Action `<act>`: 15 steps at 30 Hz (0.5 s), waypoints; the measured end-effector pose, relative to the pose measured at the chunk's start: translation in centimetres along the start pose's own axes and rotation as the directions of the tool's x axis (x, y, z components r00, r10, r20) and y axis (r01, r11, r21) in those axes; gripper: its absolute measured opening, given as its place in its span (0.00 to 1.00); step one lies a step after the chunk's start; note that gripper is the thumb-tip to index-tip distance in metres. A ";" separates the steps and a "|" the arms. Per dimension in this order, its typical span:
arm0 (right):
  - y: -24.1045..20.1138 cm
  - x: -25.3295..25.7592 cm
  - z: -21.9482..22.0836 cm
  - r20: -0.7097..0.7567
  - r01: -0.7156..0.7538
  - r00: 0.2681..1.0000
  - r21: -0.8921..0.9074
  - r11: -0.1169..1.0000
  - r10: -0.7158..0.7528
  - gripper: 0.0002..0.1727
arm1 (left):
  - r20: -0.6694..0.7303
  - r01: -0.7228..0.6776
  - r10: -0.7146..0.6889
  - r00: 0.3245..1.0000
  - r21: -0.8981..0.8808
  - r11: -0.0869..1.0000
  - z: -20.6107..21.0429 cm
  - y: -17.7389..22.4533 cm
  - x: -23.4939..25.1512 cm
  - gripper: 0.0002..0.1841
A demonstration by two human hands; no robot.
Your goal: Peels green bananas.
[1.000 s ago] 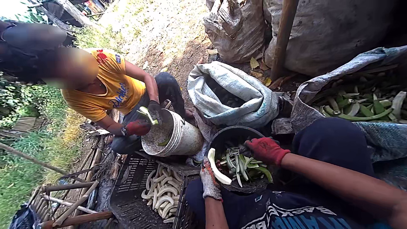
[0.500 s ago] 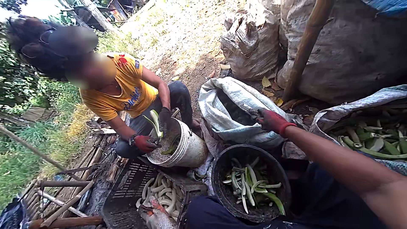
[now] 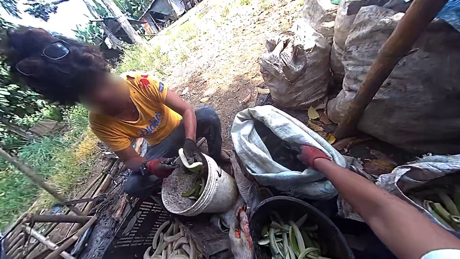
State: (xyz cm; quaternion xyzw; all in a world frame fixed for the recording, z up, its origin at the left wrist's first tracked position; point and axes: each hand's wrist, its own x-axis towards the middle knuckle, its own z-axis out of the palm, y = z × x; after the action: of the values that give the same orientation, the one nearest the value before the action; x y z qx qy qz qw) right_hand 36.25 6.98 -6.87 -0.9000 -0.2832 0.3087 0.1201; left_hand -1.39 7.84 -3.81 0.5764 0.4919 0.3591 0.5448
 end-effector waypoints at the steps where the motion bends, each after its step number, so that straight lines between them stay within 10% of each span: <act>1: 1.1 0.2 -0.9 -0.049 -0.048 0.998 -0.031 0.998 0.046 0.27 | 0.000 0.012 -0.012 1.000 0.003 1.000 -0.5 -0.9 0.2 0.21; 9: 2.6 0.0 -1.5 -0.053 0.085 0.994 -0.113 0.990 -0.092 0.26 | -0.107 0.176 -0.174 0.979 0.009 0.984 0.2 -2.7 2.0 0.21; 15: 2.3 -1.6 -1.2 0.293 0.206 0.951 -0.368 0.907 -0.097 0.24 | 0.096 -0.135 0.109 0.989 0.324 0.936 0.9 -3.7 2.6 0.24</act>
State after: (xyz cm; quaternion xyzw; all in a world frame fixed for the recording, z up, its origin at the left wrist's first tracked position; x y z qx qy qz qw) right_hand 36.96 4.10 -6.09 -0.8306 -0.4227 0.3537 -0.0793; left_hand -0.52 9.83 -7.89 0.7021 0.4871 0.2826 0.4358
